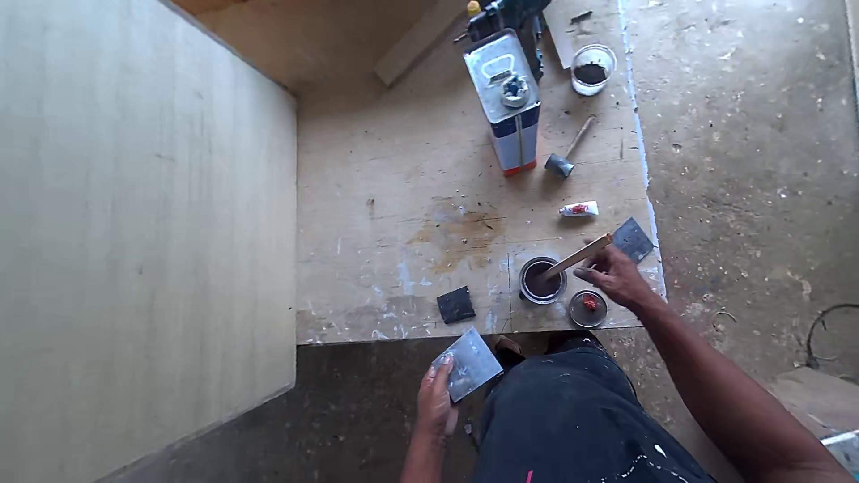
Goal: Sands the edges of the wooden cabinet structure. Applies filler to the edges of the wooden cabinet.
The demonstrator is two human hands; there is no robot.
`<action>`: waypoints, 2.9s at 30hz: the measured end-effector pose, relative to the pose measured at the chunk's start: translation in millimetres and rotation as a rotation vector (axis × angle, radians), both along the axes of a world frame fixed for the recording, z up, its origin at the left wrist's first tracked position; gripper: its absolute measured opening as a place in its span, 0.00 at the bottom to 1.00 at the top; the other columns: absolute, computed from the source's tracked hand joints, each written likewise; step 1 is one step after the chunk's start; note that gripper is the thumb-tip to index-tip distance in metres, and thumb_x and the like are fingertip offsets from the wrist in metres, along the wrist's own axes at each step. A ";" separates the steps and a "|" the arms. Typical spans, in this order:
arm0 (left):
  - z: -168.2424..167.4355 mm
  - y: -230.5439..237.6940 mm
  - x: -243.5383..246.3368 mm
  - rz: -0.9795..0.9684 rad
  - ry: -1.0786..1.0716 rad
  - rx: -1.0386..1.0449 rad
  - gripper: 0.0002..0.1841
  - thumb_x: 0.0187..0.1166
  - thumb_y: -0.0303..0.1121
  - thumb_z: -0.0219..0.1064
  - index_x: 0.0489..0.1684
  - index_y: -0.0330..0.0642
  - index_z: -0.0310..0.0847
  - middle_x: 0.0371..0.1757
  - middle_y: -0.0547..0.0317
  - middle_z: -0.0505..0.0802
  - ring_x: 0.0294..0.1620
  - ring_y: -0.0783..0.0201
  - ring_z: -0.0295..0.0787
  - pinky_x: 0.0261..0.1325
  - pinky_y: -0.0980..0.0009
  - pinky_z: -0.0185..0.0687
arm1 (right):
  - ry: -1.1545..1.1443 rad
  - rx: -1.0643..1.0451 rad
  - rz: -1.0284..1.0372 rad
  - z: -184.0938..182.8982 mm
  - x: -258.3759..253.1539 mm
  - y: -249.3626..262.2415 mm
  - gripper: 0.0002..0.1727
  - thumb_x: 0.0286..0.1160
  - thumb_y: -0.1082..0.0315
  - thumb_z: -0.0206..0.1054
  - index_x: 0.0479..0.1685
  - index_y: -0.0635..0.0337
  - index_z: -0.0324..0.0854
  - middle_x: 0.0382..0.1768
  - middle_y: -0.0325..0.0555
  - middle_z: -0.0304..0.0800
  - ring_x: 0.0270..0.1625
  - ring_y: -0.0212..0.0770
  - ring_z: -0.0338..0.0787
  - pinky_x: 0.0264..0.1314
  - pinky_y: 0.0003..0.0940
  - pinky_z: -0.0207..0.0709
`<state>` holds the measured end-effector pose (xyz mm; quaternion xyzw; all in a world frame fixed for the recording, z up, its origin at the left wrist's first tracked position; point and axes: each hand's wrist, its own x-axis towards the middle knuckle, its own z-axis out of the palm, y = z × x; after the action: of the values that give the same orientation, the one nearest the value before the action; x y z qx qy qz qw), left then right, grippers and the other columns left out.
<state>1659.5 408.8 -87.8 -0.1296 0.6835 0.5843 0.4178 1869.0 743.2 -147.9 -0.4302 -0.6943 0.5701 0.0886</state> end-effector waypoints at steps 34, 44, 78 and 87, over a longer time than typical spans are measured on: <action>-73.6 129.9 16.6 -0.182 -0.099 0.347 0.19 0.92 0.39 0.55 0.70 0.36 0.78 0.58 0.43 0.92 0.58 0.53 0.91 0.65 0.52 0.87 | 0.395 0.340 -0.003 162.3 -25.2 -41.2 0.08 0.84 0.62 0.65 0.48 0.54 0.86 0.26 0.34 0.92 0.21 0.31 0.89 0.27 0.28 0.88; -56.2 123.6 28.5 0.017 -0.256 0.505 0.17 0.92 0.37 0.54 0.69 0.37 0.75 0.56 0.43 0.92 0.55 0.51 0.92 0.60 0.51 0.89 | 0.217 0.673 0.135 144.7 -25.5 -45.1 0.13 0.85 0.58 0.64 0.50 0.59 0.86 0.32 0.37 0.91 0.27 0.26 0.88 0.31 0.26 0.87; -90.1 82.1 18.7 0.154 -0.036 0.438 0.17 0.93 0.35 0.54 0.67 0.32 0.75 0.55 0.43 0.92 0.55 0.53 0.92 0.62 0.53 0.88 | -0.032 0.408 0.176 70.3 -51.0 -22.4 0.17 0.85 0.54 0.62 0.47 0.59 0.88 0.28 0.43 0.91 0.25 0.39 0.90 0.33 0.45 0.88; -85.2 108.2 27.5 0.081 -0.157 0.452 0.18 0.93 0.37 0.54 0.69 0.34 0.75 0.56 0.42 0.92 0.56 0.52 0.92 0.62 0.52 0.88 | 0.332 0.262 0.017 149.0 -35.2 -31.2 0.11 0.85 0.59 0.63 0.48 0.55 0.86 0.22 0.35 0.90 0.18 0.30 0.86 0.23 0.26 0.85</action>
<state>1687.0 517.0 -173.0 -0.1051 0.4951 0.7269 0.4641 1833.8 711.9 1.1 -0.3095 -0.7420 0.5385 0.2523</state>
